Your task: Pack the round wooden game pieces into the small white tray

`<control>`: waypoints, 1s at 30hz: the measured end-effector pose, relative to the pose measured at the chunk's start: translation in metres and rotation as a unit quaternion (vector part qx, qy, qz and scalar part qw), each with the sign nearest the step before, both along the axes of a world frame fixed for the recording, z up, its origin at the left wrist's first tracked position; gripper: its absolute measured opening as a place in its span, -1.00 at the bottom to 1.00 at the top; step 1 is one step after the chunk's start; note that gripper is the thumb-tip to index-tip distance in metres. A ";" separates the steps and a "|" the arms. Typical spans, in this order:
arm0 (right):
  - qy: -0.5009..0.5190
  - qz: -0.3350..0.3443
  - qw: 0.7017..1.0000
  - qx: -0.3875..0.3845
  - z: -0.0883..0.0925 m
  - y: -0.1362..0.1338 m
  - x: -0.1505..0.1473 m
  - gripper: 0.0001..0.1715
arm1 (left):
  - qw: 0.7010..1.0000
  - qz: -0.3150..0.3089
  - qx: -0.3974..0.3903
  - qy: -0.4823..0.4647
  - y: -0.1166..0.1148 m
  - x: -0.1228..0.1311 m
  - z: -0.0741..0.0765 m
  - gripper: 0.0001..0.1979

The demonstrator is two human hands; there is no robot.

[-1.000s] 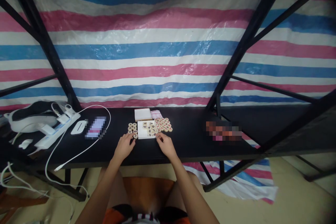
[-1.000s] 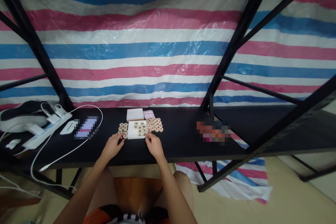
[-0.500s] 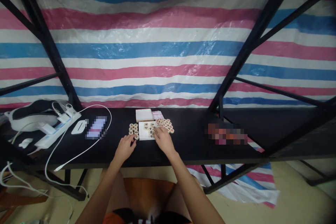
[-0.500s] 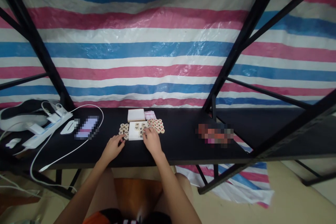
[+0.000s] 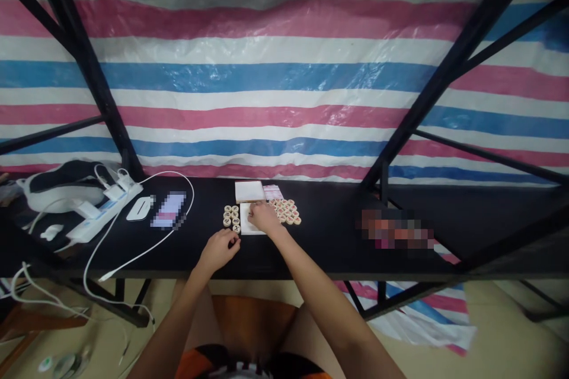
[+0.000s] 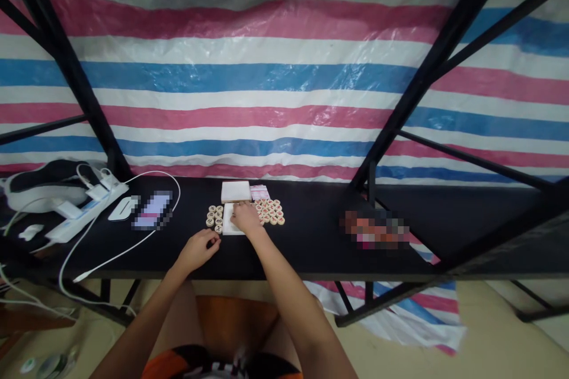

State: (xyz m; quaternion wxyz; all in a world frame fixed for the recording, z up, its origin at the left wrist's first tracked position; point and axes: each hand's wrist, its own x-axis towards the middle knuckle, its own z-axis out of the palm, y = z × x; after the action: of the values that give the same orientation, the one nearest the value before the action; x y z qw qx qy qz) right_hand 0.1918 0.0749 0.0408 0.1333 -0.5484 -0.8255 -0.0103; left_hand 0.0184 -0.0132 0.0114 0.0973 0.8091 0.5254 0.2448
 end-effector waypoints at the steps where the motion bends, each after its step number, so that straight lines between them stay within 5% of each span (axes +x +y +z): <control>1: 0.028 0.003 1.000 0.005 0.003 -0.004 0.002 -0.82 | 1.000 0.002 -0.001 -0.002 0.000 0.000 -0.001 -0.83; 5: 0.181 0.042 0.982 0.040 0.000 -0.040 0.011 -0.90 | 1.000 0.017 0.005 -0.018 -0.004 0.001 -0.004 -0.85; 11: 0.233 0.118 0.965 0.003 -0.040 -0.094 0.012 -0.78 | 0.997 -0.046 0.031 -0.046 -0.021 0.004 -0.006 -0.76; 17: 0.323 0.107 0.941 -0.006 -0.046 -0.092 0.013 -0.59 | 0.998 -0.028 0.036 0.033 -0.022 0.004 -0.007 -0.73; 22: 0.297 0.072 0.952 -0.004 -0.048 -0.090 0.011 -0.67 | 0.997 -0.015 0.064 0.032 -0.018 0.003 -0.011 -0.66; 30: 0.299 0.065 0.952 -0.010 -0.052 -0.089 0.012 -0.73 | 0.987 0.123 0.104 -0.027 -0.010 0.000 -0.018 -0.72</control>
State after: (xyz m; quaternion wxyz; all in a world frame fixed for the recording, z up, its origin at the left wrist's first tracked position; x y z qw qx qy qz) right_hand 0.2035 -0.0140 -0.0111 0.3688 -0.4730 -0.7818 0.1704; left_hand 0.0185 -0.0232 -0.0070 -0.0042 0.7372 0.5896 0.3300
